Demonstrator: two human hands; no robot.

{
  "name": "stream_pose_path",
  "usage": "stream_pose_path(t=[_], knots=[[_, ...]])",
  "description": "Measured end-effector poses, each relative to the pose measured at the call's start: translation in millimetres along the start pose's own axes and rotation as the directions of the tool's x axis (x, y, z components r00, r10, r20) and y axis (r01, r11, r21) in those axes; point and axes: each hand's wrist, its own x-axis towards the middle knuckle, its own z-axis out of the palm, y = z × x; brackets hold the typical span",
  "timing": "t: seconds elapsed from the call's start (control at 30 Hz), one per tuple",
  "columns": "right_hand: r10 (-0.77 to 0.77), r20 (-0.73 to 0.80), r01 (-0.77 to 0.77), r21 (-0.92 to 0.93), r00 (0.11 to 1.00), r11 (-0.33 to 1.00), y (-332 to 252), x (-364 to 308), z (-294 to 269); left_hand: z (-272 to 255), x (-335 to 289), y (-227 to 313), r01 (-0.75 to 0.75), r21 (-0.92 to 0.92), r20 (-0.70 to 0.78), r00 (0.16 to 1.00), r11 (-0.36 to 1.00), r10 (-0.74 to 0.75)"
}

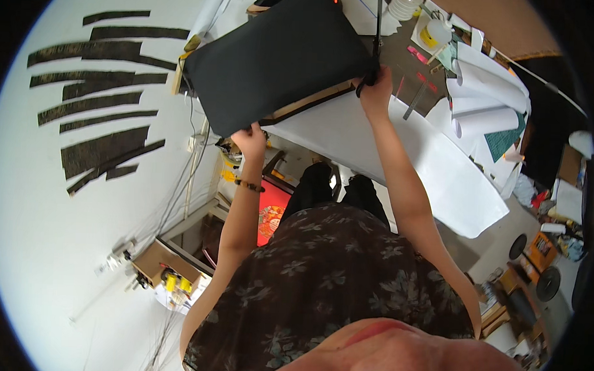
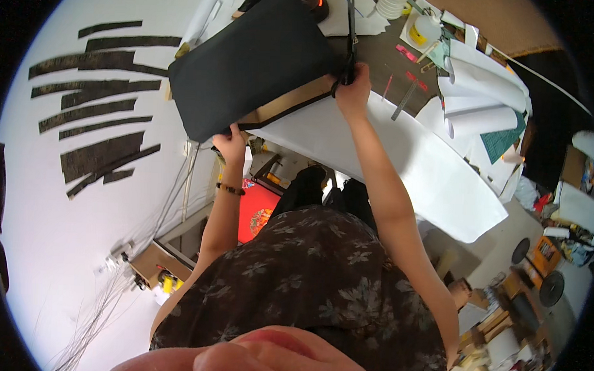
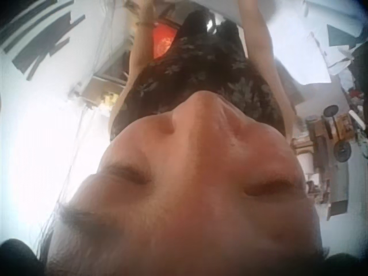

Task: The person applies glue to a black fabric strip and uses a brush to spread it along the edge of a lampshade frame. They then iron the glued area to secure the fabric and trim excess material with scissors.

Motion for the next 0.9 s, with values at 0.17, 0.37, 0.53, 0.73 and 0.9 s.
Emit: stream_pose_path(t=[0.17, 0.37, 0.53, 0.73, 0.9], knots=[[0.147, -0.056, -0.143, 0.073, 0.988, 0.987, -2, -39, -22, -17, -6, 4, 0.068, 0.021, 0.204, 0.976, 0.997, -0.071], [0.239, -0.153, -0.186, 0.294, 0.959, 0.938, -19, -105, -40, -39, 4, -21, -0.497, 0.318, 0.406, 0.841, 0.807, 0.358], [0.073, -0.183, 0.006, 0.397, 0.980, 0.918, -16, -150, -45, -26, 23, -28, -0.703, -0.018, 0.121, 0.704, 0.711, 0.700], [-0.339, -0.358, 0.357, -0.018, 0.870, 0.934, 7, -187, -33, -4, 10, -60, -0.468, -0.246, 0.063, 0.866, 0.848, 0.496], [-0.371, -0.528, 0.506, 0.132, 0.764, 0.852, 26, -192, -5, 22, 28, -90, -0.652, -0.263, 0.012, 0.735, 0.712, 0.678]])
